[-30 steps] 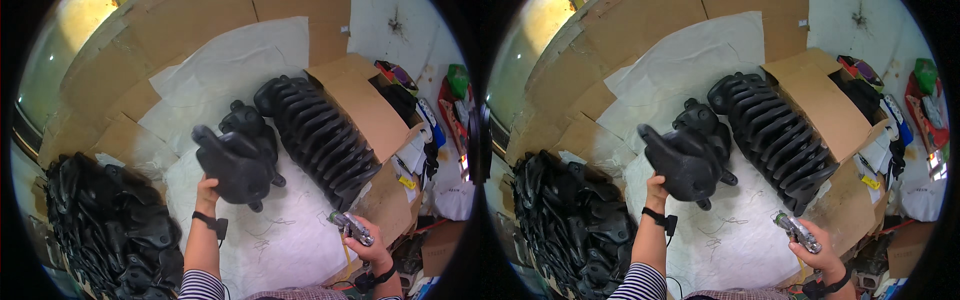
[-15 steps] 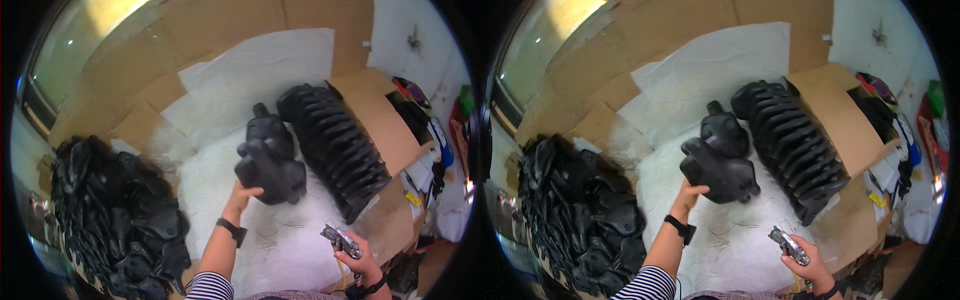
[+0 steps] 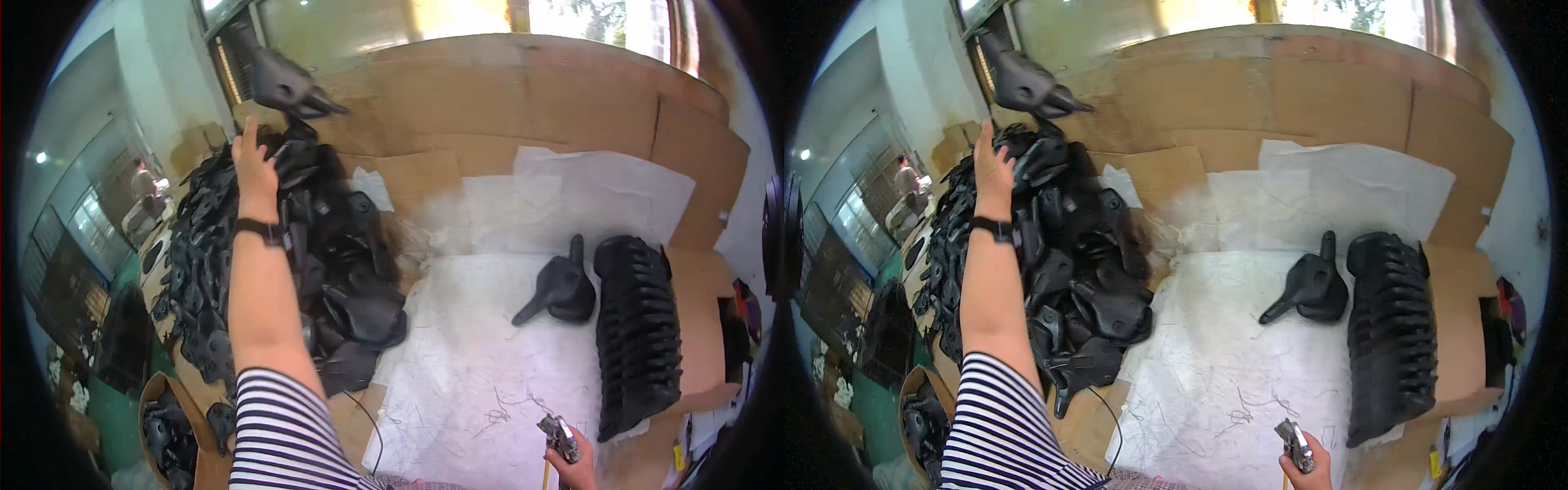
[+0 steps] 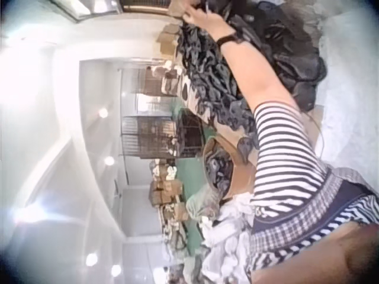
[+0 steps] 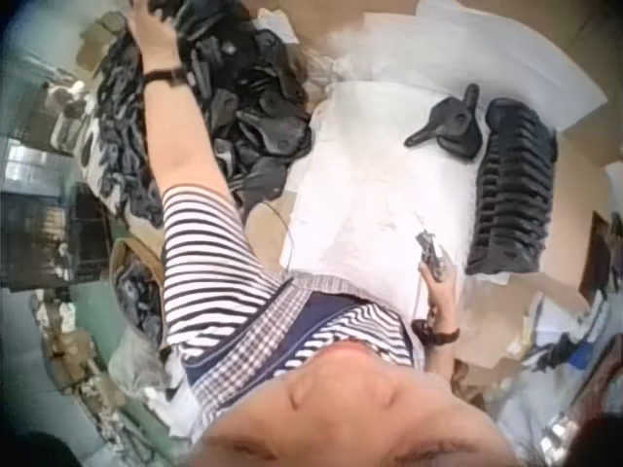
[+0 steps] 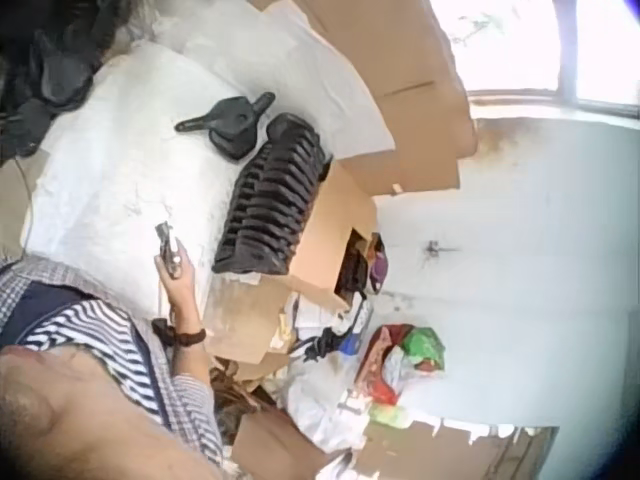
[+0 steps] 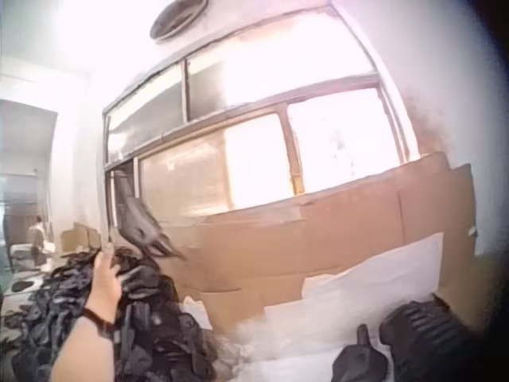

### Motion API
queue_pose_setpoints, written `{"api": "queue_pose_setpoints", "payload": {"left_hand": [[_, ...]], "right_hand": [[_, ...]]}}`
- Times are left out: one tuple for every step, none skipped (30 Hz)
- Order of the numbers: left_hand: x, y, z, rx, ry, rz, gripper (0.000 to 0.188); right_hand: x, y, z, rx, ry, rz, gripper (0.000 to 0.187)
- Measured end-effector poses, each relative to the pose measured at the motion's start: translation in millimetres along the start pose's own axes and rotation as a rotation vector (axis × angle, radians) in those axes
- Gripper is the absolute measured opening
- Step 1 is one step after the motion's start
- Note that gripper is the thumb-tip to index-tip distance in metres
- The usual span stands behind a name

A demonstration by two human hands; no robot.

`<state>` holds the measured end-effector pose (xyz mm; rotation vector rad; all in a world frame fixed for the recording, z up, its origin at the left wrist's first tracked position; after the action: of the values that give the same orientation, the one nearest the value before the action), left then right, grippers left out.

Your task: The person picks up and places down multiple black cast iron parts on a workbench covered with white paper. They handle the parts one at a time, turning them over and moving them between piles. A spray gun is held in the right hand but is not used during the clip.

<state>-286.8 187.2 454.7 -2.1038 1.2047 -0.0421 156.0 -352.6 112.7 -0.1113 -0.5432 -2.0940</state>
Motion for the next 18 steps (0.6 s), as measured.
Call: {"api": "queue_pose_setpoints", "payload": {"left_hand": [[14,-1,28,0.014,0.007,0.07,0.072],[33,6,56,0.018,0.004,0.145,0.067],[55,16,110,-0.012,0.144,0.241,0.057],[82,35,153,-0.07,0.265,0.331,0.047],[128,55,207,-0.107,0.497,0.323,0.024],[180,78,252,-0.219,0.652,0.322,0.021],[213,113,302,-0.29,0.82,0.411,0.018],[269,127,345,-0.247,1.017,0.43,0.016],[306,150,376,-0.215,1.036,0.293,0.015],[368,144,399,-0.253,1.193,0.407,0.018],[427,130,421,-0.159,1.38,0.504,0.021],[487,105,425,-0.276,1.447,0.496,0.022],[533,81,432,-0.234,1.565,0.535,0.025],[576,52,432,-0.22,1.682,0.553,0.031],[604,29,444,-0.148,1.765,0.539,0.035],[632,6,450,-0.168,1.84,0.449,0.031],[651,-17,458,-0.12,1.929,0.295,0.027],[669,-30,465,-0.081,2.017,0.134,0.025]], "right_hand": [[-1,4,11,-0.128,0.127,-0.058,0.048],[-2,7,13,-0.087,0.148,-0.079,0.048],[-2,14,17,-0.046,0.166,-0.113,0.049],[-3,19,22,-0.017,0.177,-0.116,0.05],[-3,27,26,-0.028,0.17,-0.143,0.049],[-4,35,30,-0.044,0.166,-0.168,0.049],[-7,37,41,-0.042,0.203,-0.146,0.048],[-6,43,41,-0.052,0.202,-0.184,0.048],[-8,45,46,-0.07,0.221,-0.197,0.049],[-4,52,47,-0.07,0.238,-0.238,0.049],[-5,56,45,-0.105,0.198,-0.256,0.05],[-2,64,38,-0.088,0.167,-0.296,0.051],[-3,68,33,-0.085,0.153,-0.312,0.051],[-5,72,27,-0.083,0.135,-0.327,0.052],[-8,71,23,-0.109,0.105,-0.318,0.053],[-11,74,20,-0.113,0.09,-0.33,0.053],[-13,76,17,-0.119,0.077,-0.341,0.052],[-14,78,12,-0.126,0.055,-0.354,0.052]]}}
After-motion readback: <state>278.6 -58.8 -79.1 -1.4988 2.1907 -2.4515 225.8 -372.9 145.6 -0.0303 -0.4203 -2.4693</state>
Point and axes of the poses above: each hand's wrist, its own x-axis away from the middle knuckle, its own y-axis out of the back of the hand, z = x × y, the point moved 10 cm from there along -x, towards the middle knuckle, and after that the axes turned 11 degrees about -z, right-handed, at the moved point
